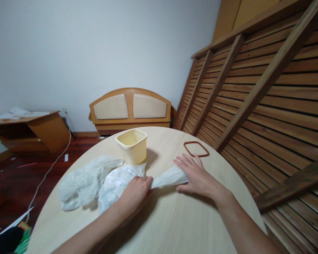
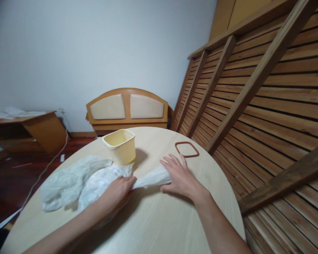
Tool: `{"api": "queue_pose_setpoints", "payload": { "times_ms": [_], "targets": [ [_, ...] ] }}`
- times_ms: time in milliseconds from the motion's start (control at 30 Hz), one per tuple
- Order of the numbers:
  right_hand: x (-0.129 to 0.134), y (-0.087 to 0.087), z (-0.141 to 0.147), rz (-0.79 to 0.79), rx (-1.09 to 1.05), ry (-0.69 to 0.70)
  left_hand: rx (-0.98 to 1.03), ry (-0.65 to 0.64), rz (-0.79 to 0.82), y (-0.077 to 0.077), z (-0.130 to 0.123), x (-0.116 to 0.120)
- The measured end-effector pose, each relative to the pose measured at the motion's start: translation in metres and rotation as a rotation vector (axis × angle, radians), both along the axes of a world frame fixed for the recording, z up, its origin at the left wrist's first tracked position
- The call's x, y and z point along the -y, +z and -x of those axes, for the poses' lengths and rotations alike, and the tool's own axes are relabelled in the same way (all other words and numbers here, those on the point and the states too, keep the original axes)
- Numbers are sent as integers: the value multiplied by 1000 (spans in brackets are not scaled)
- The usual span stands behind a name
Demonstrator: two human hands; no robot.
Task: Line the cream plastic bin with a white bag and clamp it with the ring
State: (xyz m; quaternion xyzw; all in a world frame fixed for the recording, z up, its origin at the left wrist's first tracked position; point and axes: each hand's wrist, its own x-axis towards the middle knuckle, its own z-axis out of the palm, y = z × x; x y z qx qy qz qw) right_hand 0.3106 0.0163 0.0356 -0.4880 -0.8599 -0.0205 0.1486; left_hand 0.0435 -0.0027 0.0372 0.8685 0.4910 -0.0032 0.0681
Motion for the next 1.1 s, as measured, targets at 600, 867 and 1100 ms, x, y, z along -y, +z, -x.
{"api": "queue_pose_setpoints", "payload": {
  "times_ms": [600,867,1100],
  "targets": [
    [9,6,47,197,-22,193,307,-130,-131,1,-5,16],
    [10,12,42,259,-68,186,204,-74,65,1,2,9],
    [1,10,22,293,-298,221,492,5,201,19,6,8]
  ]
}}
